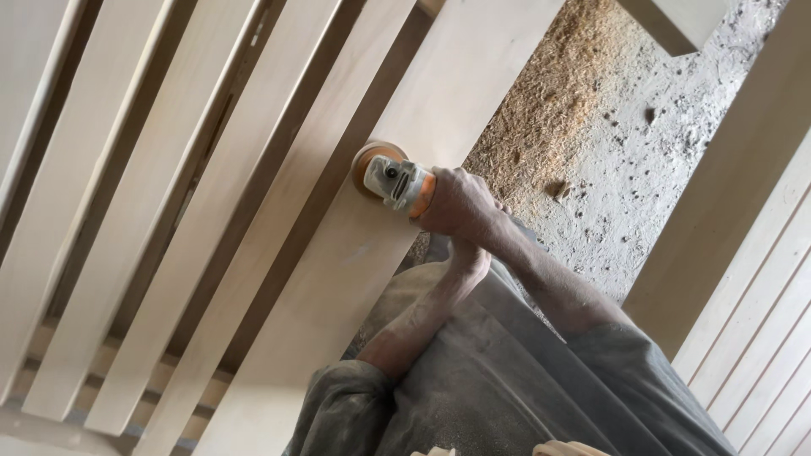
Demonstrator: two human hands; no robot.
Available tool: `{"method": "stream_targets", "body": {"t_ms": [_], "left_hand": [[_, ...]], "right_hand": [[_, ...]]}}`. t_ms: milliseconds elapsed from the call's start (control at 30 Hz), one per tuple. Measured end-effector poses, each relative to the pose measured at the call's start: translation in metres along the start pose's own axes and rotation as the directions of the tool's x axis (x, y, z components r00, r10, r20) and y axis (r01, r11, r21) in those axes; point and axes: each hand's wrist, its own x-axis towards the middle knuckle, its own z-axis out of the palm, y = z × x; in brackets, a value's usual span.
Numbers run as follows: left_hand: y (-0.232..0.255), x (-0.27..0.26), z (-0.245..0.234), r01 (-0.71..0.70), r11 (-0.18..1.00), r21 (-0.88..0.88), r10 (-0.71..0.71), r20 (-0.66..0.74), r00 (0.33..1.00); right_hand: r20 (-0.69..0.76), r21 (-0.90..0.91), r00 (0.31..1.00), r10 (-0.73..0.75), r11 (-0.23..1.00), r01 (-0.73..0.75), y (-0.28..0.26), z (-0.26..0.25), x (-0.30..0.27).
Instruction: The person sands the surface and edges of a wooden frame structure using a power sander.
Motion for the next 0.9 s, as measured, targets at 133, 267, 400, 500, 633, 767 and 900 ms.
{"method": "stream_targets", "body": {"t_ms": [133, 267, 400, 500, 633, 767, 900], "left_hand": [[-0.025, 0.031, 0.005, -0.020, 1.000, 0.019, 0.020, -0.029, 0.999], [-0.049, 0.078, 0.003, 0.000, 0.994, 0.107, 0.007, -0.062, 0.998], [-0.074, 0.120, 0.008, 0.052, 0.978, 0.200, -0.026, -0.131, 0.991], [-0.092, 0.155, 0.019, 0.068, 0.951, 0.302, -0.027, -0.138, 0.990], [-0.108, 0.200, 0.039, 0.115, 0.949, 0.293, -0.078, -0.137, 0.988], [-0.115, 0.242, 0.070, 0.106, 0.940, 0.326, -0.072, -0.116, 0.991], [-0.119, 0.267, 0.101, 0.155, 0.932, 0.327, -0.099, -0.180, 0.979]], "right_hand": [[-0.035, 0.036, 0.999, 0.017, 0.999, -0.016, 0.021, -0.022, 0.017], [-0.085, 0.068, 0.996, 0.001, 0.998, 0.004, 0.042, -0.053, 0.041], [-0.117, 0.048, 0.991, 0.070, 0.997, -0.065, 0.066, -0.085, 0.068], [-0.131, 0.084, 0.989, 0.068, 0.995, -0.058, 0.088, -0.108, 0.087], [-0.147, 0.081, 0.981, 0.125, 0.990, -0.114, 0.108, -0.141, 0.115], [-0.147, 0.125, 0.975, 0.168, 0.981, -0.150, 0.123, -0.180, 0.137], [-0.169, 0.119, 0.963, 0.212, 0.974, -0.194, 0.139, -0.207, 0.153]]}}
